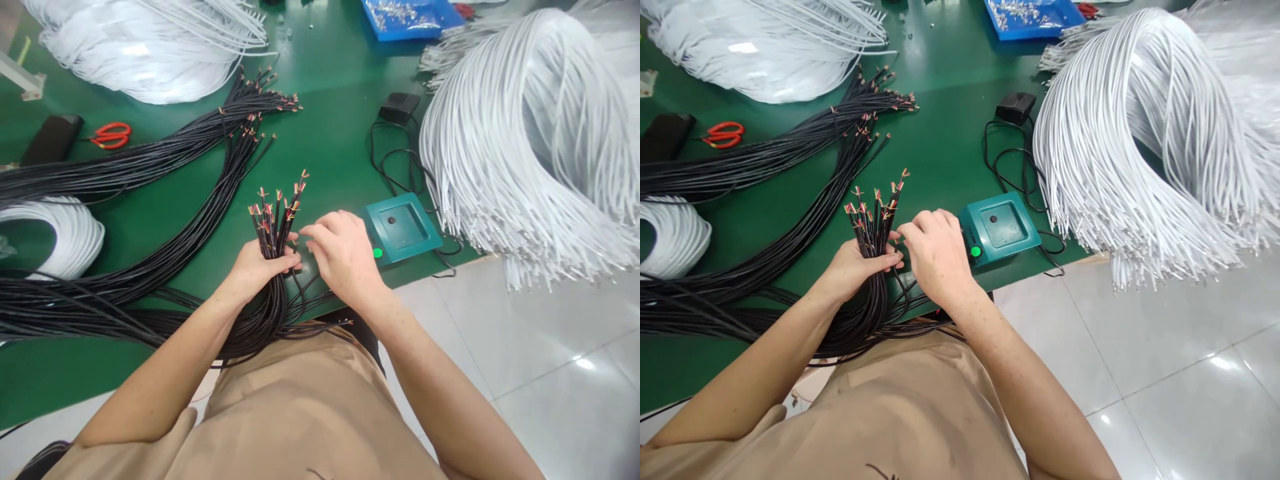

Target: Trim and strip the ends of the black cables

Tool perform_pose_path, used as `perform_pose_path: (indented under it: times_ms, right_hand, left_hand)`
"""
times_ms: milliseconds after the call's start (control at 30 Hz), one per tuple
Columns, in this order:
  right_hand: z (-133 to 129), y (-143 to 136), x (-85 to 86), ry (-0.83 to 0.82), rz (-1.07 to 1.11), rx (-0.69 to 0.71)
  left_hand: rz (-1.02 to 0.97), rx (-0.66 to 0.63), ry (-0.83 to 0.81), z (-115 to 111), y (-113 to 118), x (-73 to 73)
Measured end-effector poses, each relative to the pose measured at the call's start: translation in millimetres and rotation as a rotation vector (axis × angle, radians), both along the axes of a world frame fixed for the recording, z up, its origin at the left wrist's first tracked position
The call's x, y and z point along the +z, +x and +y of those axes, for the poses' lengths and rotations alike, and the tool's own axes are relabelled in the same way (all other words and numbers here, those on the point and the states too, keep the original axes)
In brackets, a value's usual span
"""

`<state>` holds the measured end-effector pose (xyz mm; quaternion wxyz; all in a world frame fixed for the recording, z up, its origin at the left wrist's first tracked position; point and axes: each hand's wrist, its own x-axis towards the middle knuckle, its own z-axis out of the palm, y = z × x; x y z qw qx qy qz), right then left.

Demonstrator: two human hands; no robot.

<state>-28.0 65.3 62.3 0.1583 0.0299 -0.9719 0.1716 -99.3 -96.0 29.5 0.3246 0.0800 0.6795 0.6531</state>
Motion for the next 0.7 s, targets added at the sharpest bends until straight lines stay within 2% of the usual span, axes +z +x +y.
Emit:
perform_pose_path:
  times_ms: [167, 300, 500, 700]
  right_hand:
    - [-10.4, -3.9, -9.3, 0.068, 0.081, 0.053]
    - [-10.5, -1.4, -11.6, 0.101, 0.105, 0.045]
    - [-13.7, 1.3, -16.0, 0.030, 0.139, 0.035]
    - [-2.0, 6.1, -9.6, 0.061, 0.074, -0.003]
  left_hand:
    - [0.001, -0.036, 0.006, -2.6, -2.5, -2.4]
    - [-0.160, -0.093, 0.113, -3.8, -5.5, 1.6]
    - [-0.405, -0.103, 0.198, -2.5, -8.3, 3.6]
    - [-0.335, -0.105, 0.223, -1.1, -6.7, -0.6]
